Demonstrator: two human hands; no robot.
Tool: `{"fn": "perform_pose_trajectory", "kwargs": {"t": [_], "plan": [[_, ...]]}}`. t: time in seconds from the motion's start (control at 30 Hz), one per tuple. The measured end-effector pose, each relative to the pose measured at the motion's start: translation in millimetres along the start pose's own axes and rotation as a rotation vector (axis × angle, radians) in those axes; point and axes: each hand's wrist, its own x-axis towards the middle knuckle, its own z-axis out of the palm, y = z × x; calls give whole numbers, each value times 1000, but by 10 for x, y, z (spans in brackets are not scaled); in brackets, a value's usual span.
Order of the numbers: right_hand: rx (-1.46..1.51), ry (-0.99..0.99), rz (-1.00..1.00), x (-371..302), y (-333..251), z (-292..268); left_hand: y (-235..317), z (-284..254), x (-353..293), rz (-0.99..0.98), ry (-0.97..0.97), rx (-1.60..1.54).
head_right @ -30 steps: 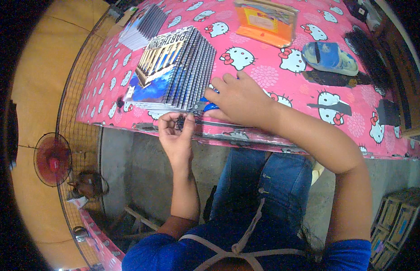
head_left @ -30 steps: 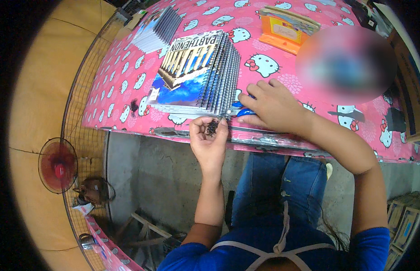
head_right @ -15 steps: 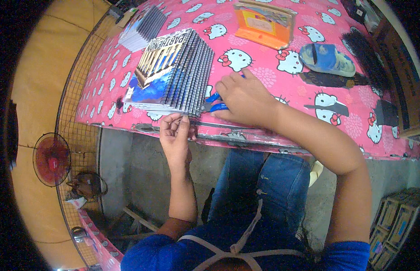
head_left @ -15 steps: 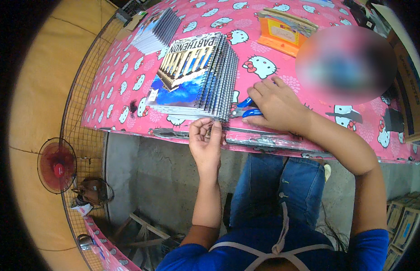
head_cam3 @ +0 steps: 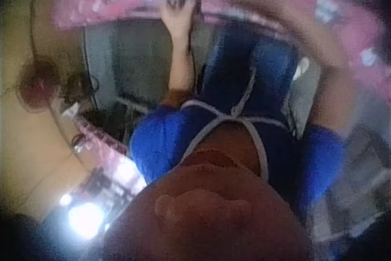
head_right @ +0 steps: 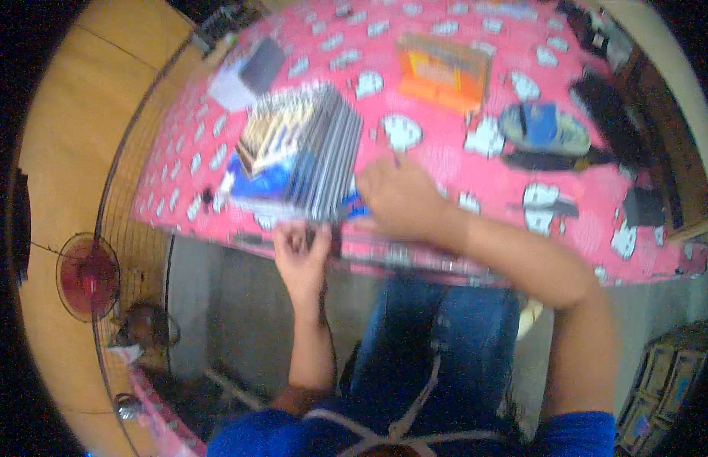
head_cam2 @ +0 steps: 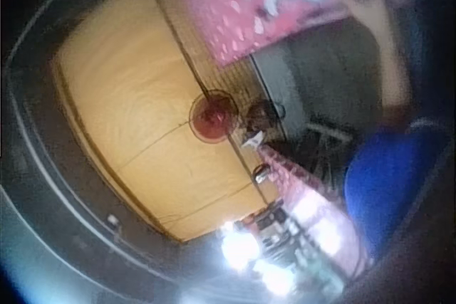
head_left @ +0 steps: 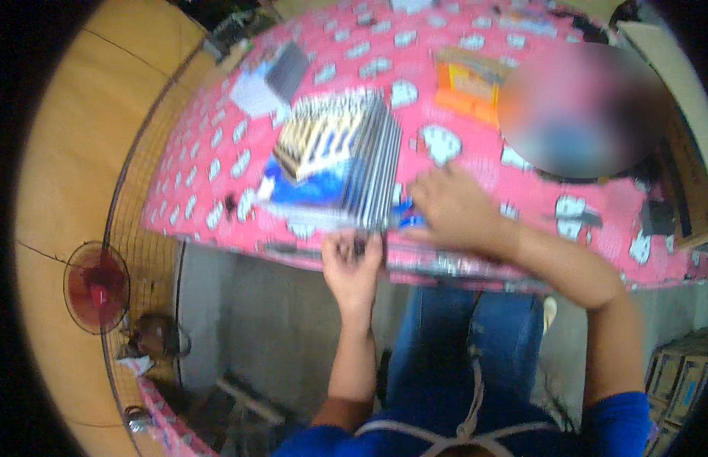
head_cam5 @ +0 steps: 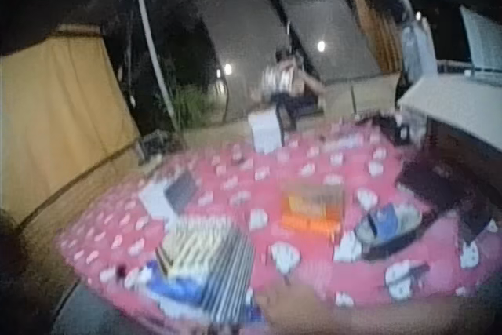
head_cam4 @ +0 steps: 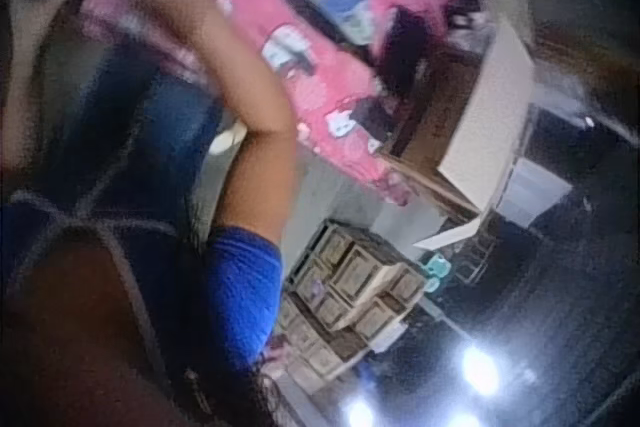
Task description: The person assembles spiral notebooks by threading metal coils through pre-punched holes and using blue-handled pliers to trim the ends of the wire.
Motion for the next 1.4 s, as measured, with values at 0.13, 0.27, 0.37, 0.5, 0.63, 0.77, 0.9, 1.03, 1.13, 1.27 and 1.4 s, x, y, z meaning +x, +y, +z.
{"fn": "perform_pose_trajectory", "kwargs": {"t": [0.13,0.27,0.37,0.5,0.63,0.77,0.9,1.03,1.13,1.27,1.4], "plan": [[18,24,-85,118,-37,-8,-16,-80,-55,-68,106,-83],[70,-25,-65,116,7,-44,-7,-26,21,-107,43,-169],[74,-50,-39,83,-6,14,-121,-77,4,-40,69,-149],[81,-130,69,-78,73,89,-133,-80,-17,-267,-19,-304],[23,-66,57,-89,39,32,-35,-28,-20,-273,-32,-298],[-16,-20,8,-53,-34,56,-82,-28,-65,-187,20,-309],[-35,-46,4,-23,-32,20,-50,-51,-46,-243,-22,-319],[-49,40,-8,-51,8,29,-73,-29,-56,-201,4,-301],[-35,0,1,0,-17,22,-81,0,-57,-180,18,-294],[96,-404,170,115,-90,-141,-51,-12,-47,-212,-7,-315],[99,-436,210,33,-43,-112,-30,-68,-20,-296,-18,-239]]}}
